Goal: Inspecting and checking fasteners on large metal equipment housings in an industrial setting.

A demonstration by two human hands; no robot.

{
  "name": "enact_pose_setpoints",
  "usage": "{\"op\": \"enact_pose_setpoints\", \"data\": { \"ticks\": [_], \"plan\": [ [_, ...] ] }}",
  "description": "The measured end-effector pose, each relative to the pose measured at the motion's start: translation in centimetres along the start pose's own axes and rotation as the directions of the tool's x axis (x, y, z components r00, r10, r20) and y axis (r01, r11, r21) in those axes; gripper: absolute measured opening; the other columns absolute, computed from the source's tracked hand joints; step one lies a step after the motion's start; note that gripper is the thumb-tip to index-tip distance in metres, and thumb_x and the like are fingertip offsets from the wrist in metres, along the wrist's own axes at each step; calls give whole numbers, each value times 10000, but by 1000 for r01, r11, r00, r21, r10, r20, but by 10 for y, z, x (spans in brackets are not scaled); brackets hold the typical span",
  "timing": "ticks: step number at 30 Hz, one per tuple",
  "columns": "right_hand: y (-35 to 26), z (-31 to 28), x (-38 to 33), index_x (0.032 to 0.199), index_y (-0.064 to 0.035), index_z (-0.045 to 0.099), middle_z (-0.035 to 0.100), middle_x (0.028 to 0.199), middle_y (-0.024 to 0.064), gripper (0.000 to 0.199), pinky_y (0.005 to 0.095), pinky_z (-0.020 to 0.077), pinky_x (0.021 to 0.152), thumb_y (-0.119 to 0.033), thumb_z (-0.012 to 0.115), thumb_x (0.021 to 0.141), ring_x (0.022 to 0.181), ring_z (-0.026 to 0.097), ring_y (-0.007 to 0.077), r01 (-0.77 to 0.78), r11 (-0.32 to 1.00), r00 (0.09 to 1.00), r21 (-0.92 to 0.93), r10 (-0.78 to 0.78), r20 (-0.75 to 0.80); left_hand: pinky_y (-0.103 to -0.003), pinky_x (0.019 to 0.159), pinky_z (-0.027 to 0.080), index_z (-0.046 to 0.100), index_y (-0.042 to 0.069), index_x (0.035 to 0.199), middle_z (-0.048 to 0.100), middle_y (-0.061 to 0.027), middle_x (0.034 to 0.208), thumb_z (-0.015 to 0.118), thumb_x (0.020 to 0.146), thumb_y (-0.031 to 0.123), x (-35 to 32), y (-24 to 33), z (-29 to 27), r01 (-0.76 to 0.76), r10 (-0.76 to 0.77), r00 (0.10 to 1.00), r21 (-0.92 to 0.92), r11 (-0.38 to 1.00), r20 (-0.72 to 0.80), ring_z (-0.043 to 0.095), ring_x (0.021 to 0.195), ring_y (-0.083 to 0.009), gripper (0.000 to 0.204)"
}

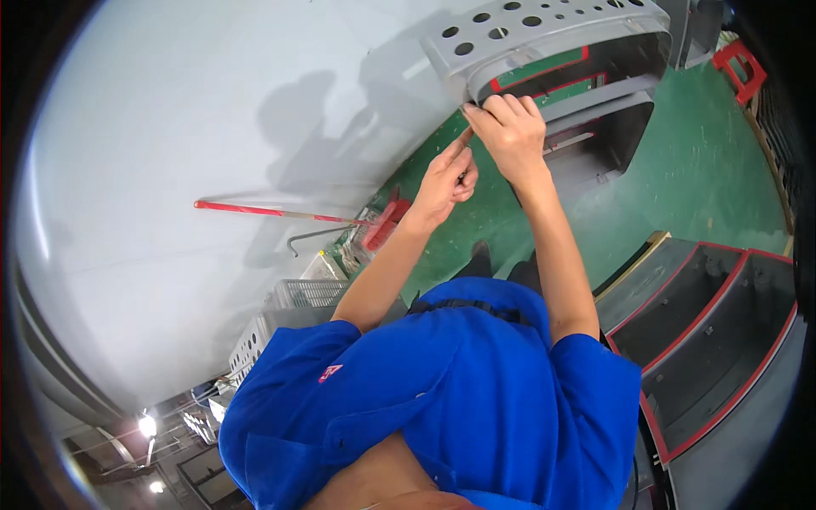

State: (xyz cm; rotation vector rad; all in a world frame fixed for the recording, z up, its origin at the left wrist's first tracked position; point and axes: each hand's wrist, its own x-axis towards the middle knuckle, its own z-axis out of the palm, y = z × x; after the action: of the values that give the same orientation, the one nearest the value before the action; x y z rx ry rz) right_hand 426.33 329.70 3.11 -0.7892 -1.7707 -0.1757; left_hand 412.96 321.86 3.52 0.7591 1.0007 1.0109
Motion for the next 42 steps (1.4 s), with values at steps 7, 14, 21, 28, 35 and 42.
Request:
{"op": "enact_pose_setpoints", "data": {
  "ticks": [7, 14, 21, 28, 35, 42],
  "plan": [
    [-17, -42, -41, 763, -47, 678, 557, 672, 36, 133, 275, 416, 545, -117, 734, 666, 604, 530, 141, -670, 587, 735, 455, 433, 522, -189, 399, 197, 493, 25, 1112, 352, 47, 564, 413, 965, 259, -12, -24, -1, 76, -78, 997, 109, 991, 13, 264, 443, -30, 287],
    [18, -91, -63, 766, 26, 645, 567, 640, 75, 145, 256, 400, 535, -76, 709, 685, 585, 501, 102, -893, 308, 423, 327, 330, 844, -193, 432, 172, 517, 39, 1050, 305, 69, 567, 422, 954, 345, -5, -37, 43, 264, -293, 947, 201, 943, 130, 245, 472, -30, 335],
    [31, -98, -79, 730, 44, 619, 545, 587, 108, 111, 287, 420, 527, -28, 665, 659, 548, 543, 131, -862, 406, 451, 303, 340, 825, -183, 441, 198, 504, 52, 1128, 293, 72, 612, 429, 959, 325, 7, -62, 42, 386, -422, 887, 201, 900, 186, 241, 514, -25, 330],
    [62, -93, -123, 806, 39, 624, 602, 676, 37, 86, 231, 438, 551, 32, 640, 721, 599, 555, 109, -902, -114, 350, 416, 371, 860, -183, 451, 228, 397, 27, 1315, 305, 69, 611, 408, 965, 209, 9, -47, 55, 149, -173, 984, 361, 921, 34, 268, 515, -27, 395],
    [96, -16, -146, 978, 46, 605, 623, 755, 79, 202, 241, 484, 659, 26, 592, 777, 707, 607, 159, -751, -224, 307, 621, 715, 628, -183, 482, 247, 351, -11, 1331, 323, 59, 585, 398, 952, 110, 9, -31, 59, -57, 178, 979, 713, 699, -96, 288, 527, -24, 400],
    [95, 67, -83, 831, -4, 613, 594, 705, 9, 134, 234, 463, 657, -9, 701, 731, 679, 560, 101, -483, -138, 303, 865, 900, 313, -205, 499, 266, 331, 19, 1361, 351, 20, 578, 436, 922, 92, 19, -25, 72, -49, 268, 948, 750, 660, -174, 305, 532, -56, 457]
  ]
}}
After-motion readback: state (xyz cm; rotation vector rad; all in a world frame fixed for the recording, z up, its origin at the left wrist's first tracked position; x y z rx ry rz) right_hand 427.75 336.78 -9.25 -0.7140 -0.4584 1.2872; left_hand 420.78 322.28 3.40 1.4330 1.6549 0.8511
